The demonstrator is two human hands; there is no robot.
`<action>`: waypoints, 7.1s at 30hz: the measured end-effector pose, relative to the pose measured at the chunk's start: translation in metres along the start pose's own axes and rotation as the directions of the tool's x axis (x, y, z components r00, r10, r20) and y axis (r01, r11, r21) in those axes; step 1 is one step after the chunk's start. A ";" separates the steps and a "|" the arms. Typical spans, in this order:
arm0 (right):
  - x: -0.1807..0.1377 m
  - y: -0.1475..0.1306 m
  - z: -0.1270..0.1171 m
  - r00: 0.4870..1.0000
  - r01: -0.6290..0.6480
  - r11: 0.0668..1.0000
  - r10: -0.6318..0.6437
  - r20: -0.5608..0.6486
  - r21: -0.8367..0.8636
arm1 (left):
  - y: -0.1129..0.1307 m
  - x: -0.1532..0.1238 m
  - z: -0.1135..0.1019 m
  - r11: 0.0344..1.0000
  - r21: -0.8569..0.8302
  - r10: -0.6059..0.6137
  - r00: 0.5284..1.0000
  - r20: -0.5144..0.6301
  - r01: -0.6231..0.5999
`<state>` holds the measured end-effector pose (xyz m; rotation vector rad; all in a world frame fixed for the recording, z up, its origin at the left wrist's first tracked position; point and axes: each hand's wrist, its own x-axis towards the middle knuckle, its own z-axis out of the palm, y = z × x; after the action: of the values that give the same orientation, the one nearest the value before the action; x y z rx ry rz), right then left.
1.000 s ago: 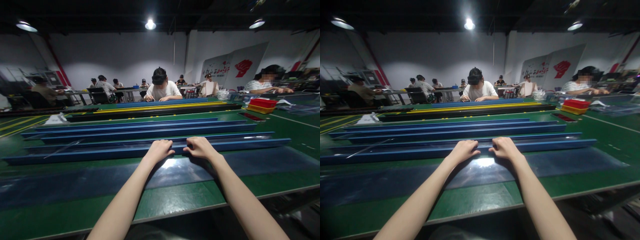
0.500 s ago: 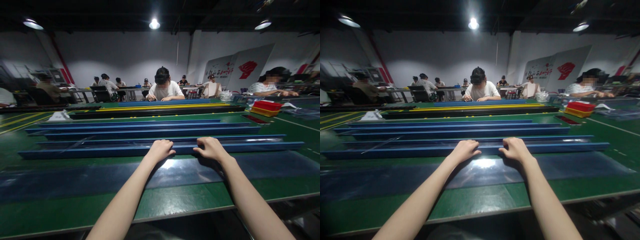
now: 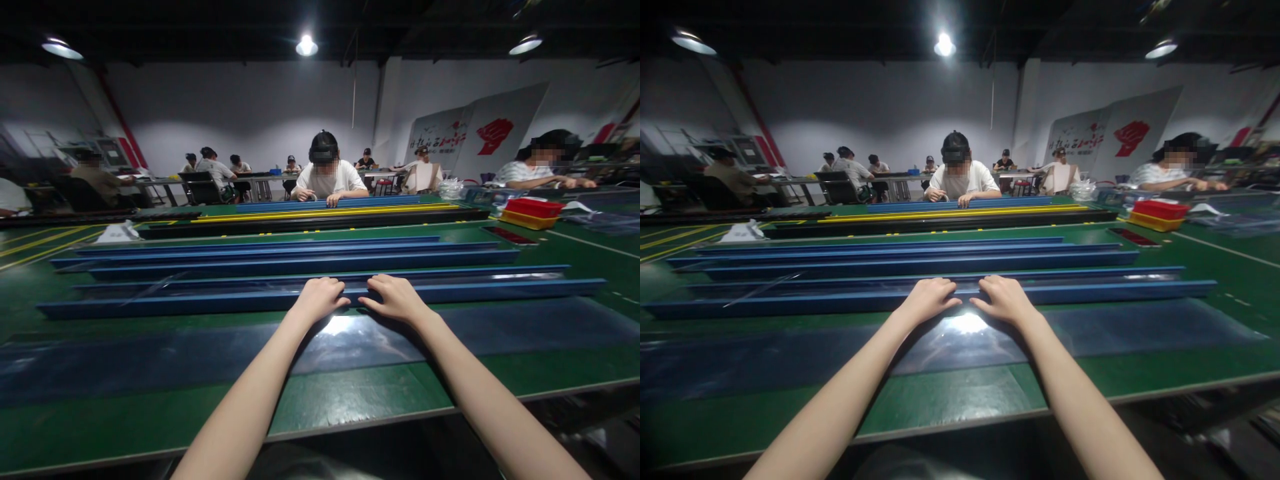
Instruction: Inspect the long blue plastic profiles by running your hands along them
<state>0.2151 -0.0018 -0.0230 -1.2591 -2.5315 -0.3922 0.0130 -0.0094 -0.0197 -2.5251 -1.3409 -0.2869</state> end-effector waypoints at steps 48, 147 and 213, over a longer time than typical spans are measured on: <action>-0.017 0.023 -0.017 0.982 -0.185 0.982 0.184 0.033 0.026 | 0.003 -0.008 -0.008 1.000 0.002 0.016 1.000 -0.003 -0.016; -0.008 0.010 -0.006 0.991 -0.116 0.972 0.099 0.093 0.206 | 0.003 -0.008 -0.004 0.995 -0.096 -0.019 1.000 0.011 0.020; -0.009 0.008 -0.008 0.992 -0.117 0.981 0.107 0.071 0.157 | -0.008 -0.009 -0.019 0.981 -0.125 -0.141 0.989 0.053 0.147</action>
<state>0.2272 -0.0066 -0.0180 -1.3621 -2.4715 -0.1229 0.0003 -0.0176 -0.0032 -2.5554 -1.5733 -0.3591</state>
